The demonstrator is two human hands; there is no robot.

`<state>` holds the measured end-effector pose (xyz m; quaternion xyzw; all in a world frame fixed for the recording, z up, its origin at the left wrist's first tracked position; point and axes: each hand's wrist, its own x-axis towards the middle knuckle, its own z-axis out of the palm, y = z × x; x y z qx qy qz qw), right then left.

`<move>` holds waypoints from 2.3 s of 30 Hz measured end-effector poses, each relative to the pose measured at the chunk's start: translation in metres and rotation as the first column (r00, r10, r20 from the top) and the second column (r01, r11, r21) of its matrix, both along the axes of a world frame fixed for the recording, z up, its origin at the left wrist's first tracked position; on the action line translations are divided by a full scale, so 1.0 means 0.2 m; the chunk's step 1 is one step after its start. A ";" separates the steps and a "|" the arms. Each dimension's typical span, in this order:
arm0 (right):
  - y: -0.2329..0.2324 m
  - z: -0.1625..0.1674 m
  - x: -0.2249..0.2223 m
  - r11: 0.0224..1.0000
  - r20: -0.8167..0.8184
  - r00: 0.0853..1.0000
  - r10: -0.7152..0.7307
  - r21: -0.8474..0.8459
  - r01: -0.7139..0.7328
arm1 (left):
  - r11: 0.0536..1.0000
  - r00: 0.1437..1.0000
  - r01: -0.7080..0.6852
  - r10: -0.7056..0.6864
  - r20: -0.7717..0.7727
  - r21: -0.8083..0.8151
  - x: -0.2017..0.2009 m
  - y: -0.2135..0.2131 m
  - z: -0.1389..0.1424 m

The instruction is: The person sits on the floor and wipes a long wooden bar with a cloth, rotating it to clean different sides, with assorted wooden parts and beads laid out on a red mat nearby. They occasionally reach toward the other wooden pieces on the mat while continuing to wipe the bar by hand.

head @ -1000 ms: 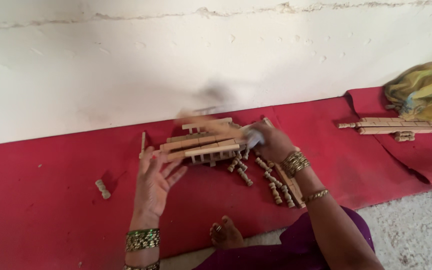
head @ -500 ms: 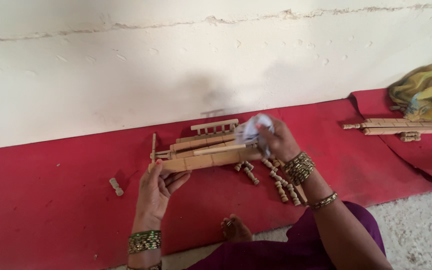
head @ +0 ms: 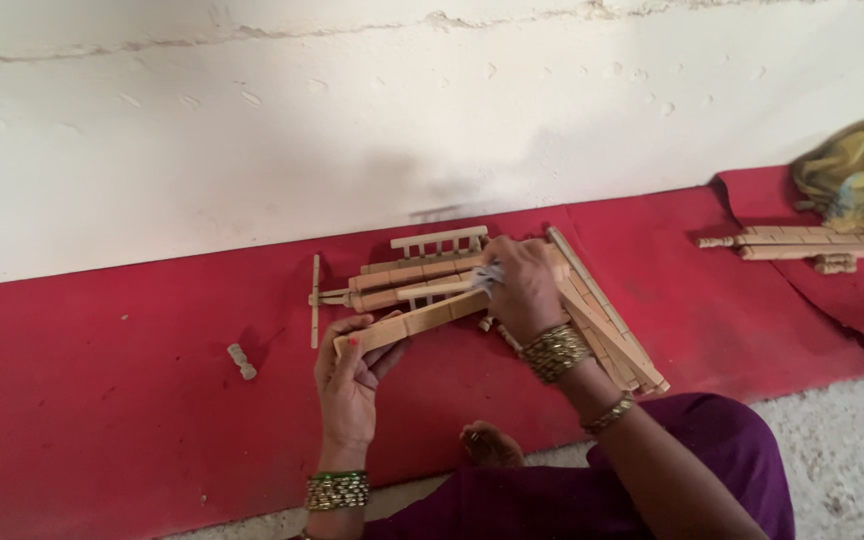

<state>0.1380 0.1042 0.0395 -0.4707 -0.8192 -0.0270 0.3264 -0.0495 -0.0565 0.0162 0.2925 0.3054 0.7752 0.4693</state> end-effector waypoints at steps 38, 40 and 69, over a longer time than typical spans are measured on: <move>0.12 0.05 0.15 0.900 -0.618 0.786 0.001 -0.342 -0.270 | 0.977 0.975 -0.211 0.211 0.073 -0.007 0.00 0.20 -0.12; 0.10 0.04 0.12 0.889 -0.608 0.794 0.032 -0.346 -0.301 | 0.977 0.976 -0.208 0.211 0.063 -0.053 0.01 0.21 -0.13; 0.16 -0.03 0.10 0.992 -0.443 0.887 0.128 0.074 -0.106 | 0.976 0.961 -0.214 0.219 0.170 -0.049 0.19 0.20 -0.17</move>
